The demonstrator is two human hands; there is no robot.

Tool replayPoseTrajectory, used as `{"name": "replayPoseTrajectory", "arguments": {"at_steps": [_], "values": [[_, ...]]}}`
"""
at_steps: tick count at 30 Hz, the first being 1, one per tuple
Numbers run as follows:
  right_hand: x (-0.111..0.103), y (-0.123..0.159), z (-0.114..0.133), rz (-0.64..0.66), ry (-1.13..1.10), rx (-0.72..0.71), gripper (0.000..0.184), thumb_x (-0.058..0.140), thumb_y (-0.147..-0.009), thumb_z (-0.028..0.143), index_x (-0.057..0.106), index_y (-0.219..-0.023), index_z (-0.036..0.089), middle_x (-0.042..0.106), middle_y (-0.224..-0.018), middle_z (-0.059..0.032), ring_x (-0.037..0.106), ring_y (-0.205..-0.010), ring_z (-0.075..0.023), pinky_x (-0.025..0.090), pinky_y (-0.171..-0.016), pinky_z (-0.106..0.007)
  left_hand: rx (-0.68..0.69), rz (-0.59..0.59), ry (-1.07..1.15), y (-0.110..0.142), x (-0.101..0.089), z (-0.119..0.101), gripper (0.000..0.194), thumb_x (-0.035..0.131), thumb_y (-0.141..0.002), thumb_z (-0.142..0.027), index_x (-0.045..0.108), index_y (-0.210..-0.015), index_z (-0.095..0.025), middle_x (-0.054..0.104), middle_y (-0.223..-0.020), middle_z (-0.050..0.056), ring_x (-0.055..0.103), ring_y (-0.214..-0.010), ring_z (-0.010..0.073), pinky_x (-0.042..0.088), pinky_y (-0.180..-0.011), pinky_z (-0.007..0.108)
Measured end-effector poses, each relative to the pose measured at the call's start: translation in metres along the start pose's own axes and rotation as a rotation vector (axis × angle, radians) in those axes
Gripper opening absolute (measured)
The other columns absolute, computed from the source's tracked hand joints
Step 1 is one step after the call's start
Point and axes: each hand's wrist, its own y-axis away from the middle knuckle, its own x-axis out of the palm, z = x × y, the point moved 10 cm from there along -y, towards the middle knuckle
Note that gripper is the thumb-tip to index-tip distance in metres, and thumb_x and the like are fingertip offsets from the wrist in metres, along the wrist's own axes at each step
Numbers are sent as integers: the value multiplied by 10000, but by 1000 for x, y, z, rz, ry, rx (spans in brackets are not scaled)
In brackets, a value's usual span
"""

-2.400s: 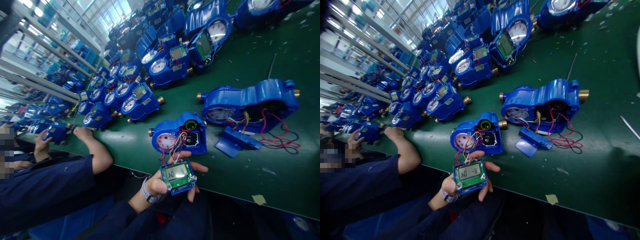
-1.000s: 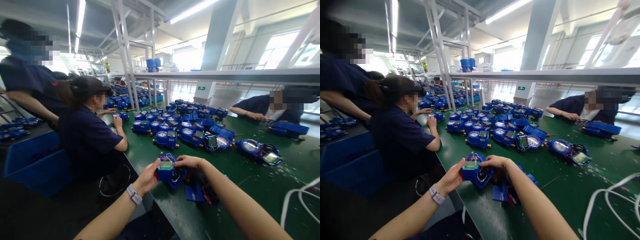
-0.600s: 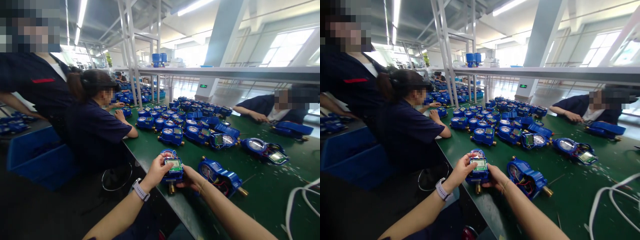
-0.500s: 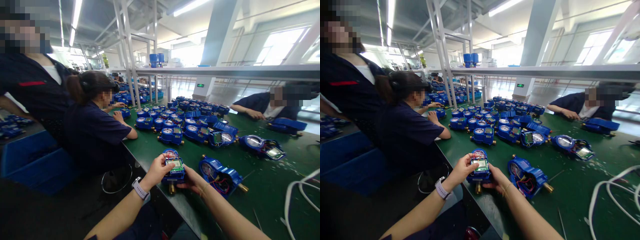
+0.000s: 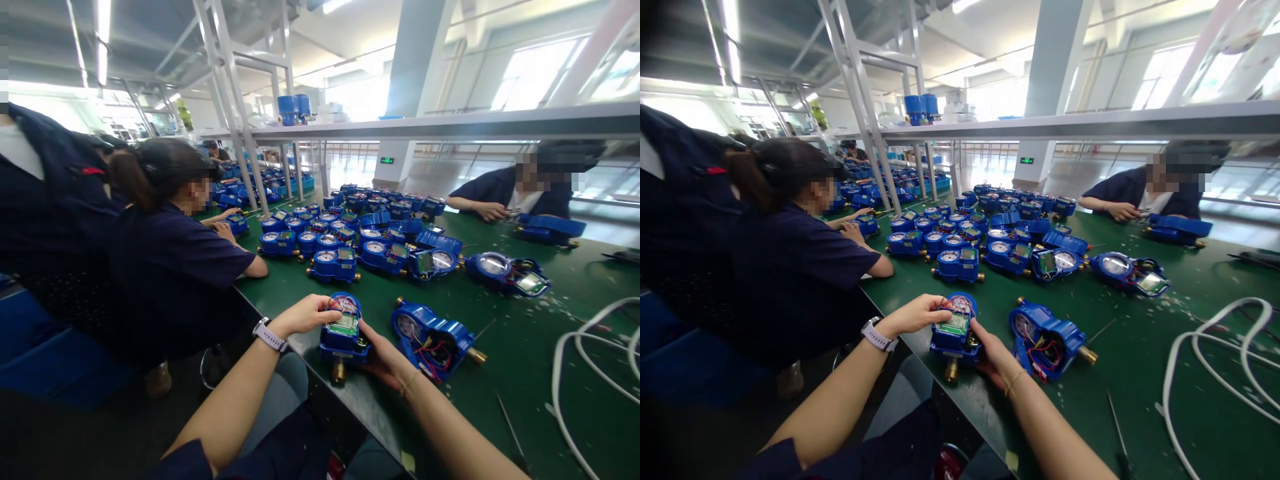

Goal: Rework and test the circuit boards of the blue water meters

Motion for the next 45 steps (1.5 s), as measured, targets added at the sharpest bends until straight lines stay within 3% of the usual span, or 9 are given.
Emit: {"name": "replayPoseTrajectory", "arguments": {"at_steps": [9,20,24,27,29,32,36,39,45], "values": [[5,3,-4,69,-202,-17,371,517,-973,435,576,-1189,138,634,-1088,-89,635,-906,-196,525,-819,-397,-31,67,30,-3,16,2,332,682,-762,-411,640,-954,-144,672,-866,26,583,-743,147,444,-710,266],[4,4,-7,82,-244,16,359,535,-971,405,574,-1200,131,647,-1082,-89,644,-879,-182,528,-800,-364,-112,6,99,4,14,6,401,599,-803,-521,534,-941,-150,568,-777,-11,501,-662,112,410,-647,247],[1,0,-10,74,-230,3,371,547,-961,421,578,-1185,127,657,-1044,-87,646,-837,-175,528,-770,-348,-97,35,-76,10,18,0,317,554,-853,-464,566,-947,-161,589,-794,-1,507,-673,128,407,-639,254],[0,-1,-11,86,-222,-20,397,553,-950,457,579,-1180,135,659,-1030,-82,643,-829,-174,522,-762,-343,-40,-83,-437,19,8,-5,295,529,-869,-475,595,-945,-197,590,-751,-11,516,-671,152,410,-666,280],[1,-1,-11,101,-220,-37,432,553,-940,493,573,-1193,143,658,-1036,-81,641,-834,-177,516,-777,-351,-3,-299,-558,28,-9,-6,382,634,-778,-540,579,-972,-216,584,-773,-15,531,-713,175,424,-725,310],[2,-2,-13,119,-207,-56,453,547,-932,518,570,-1185,143,648,-1054,-88,636,-859,-189,511,-799,-376,13,-561,-242,43,-28,19,645,765,-580,-631,527,-1000,-203,602,-958,40,567,-921,233,445,-860,361],[7,-4,-13,118,-151,-119,409,620,-891,464,562,-1164,165,622,-1105,-83,616,-925,-209,511,-799,-394,-139,-364,418,37,7,76,699,447,-784,-758,550,-1119,-153,664,-1098,145,624,-1045,275,480,-912,414],[21,-3,-11,125,-81,-149,410,651,-862,469,563,-1130,171,614,-1109,-80,611,-916,-210,510,-775,-384,-206,-282,822,46,28,89,623,415,-870,-668,619,-1126,-139,704,-1107,134,637,-1079,272,467,-968,407],[98,8,-4,284,83,-149,546,695,-762,619,576,-1088,198,643,-1048,-64,608,-897,-209,488,-734,-334,-107,-532,1123,114,-14,84,357,475,-942,-390,626,-1171,-161,733,-1075,81,659,-1059,237,478,-993,401]]}}
